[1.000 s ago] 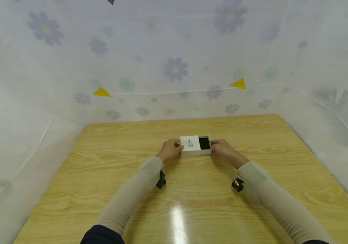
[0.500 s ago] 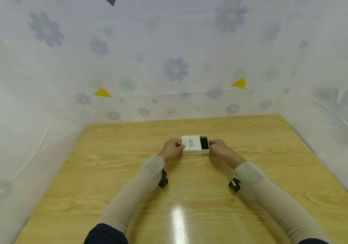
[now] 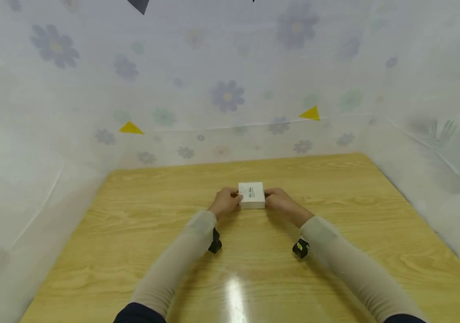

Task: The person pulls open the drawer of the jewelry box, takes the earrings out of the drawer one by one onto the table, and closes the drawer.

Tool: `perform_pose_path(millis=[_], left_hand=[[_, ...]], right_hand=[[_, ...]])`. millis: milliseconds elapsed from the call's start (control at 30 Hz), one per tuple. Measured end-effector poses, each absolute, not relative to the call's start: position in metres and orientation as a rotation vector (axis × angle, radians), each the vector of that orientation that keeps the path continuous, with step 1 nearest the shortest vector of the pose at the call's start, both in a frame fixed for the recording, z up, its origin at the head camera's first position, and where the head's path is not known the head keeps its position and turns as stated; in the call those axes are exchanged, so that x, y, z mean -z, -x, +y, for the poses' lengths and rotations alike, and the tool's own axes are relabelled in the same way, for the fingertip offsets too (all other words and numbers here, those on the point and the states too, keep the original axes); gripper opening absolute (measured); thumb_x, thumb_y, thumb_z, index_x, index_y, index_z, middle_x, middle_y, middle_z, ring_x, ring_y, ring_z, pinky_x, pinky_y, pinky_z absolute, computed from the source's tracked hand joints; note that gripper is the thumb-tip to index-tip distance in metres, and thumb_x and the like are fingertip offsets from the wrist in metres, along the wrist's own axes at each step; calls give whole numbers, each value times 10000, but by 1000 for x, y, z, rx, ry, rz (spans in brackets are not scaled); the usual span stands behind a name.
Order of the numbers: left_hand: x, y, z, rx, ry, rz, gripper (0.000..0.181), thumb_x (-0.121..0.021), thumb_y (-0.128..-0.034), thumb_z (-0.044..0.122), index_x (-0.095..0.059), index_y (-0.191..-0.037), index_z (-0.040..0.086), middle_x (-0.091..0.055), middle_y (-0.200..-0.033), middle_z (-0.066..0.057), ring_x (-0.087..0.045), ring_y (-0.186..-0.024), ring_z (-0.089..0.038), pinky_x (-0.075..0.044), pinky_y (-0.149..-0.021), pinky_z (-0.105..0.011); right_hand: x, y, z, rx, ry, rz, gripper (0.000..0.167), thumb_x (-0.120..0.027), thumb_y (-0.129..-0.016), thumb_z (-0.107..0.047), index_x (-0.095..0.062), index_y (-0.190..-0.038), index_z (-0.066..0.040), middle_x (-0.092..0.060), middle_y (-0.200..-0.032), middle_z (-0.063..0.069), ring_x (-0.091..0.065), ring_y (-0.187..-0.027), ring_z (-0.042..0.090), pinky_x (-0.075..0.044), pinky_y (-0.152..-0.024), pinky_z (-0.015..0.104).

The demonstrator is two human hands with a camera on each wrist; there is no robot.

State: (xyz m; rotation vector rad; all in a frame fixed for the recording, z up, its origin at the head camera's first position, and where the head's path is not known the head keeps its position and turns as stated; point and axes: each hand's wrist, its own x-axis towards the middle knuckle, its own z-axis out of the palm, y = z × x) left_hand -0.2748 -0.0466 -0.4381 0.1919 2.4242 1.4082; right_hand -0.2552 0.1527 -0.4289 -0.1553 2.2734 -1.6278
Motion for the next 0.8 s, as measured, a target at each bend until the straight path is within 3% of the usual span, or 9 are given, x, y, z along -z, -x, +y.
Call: perform_pose_path(millis=[100,300,500,800], left_hand=[[440,274,-45,-1417,-195,2426,423,-519,-1000,158,-475,-1390,0,-567,-1256,-186,-658,-867,-182,-570,-774,-295],[437,274,-43,-1485,-221,2410,228,-509,-1000,120,-602,-1126,-47,-600,-1063,-168,-654,-830,-226,-578,-724,-304],[437,275,-47,-1542,-183,2363,408,-520,-996,117,-474,-1374,-30,-568,-1163,-184,-659,-881,-236,-577,-759,-294],[435,274,-51,-1511,-156,2416,423,-541,-987,125,-473,-1362,-59,-574,-1219,-218,-662,-957,-280,-571,-797,-314]], right_hand=[[430,254,150,1644,170,2274,565,-365,-826,108,-397,-1390,126,-393,-1447,271,-293,-1389,356,-282,-1126,472],[426,253,149,1633,164,2282,554,-339,-843,95,-414,-1392,101,-432,-1423,253,-351,-1356,342,-337,-1070,435],[427,255,146,1607,145,2284,551,-343,-889,50,-340,-1439,84,-379,-1463,248,-330,-1371,347,-347,-1060,431],[432,257,140,1604,71,2335,540,-371,-899,21,-361,-1437,67,-354,-1487,231,-285,-1399,345,-311,-1112,475]])
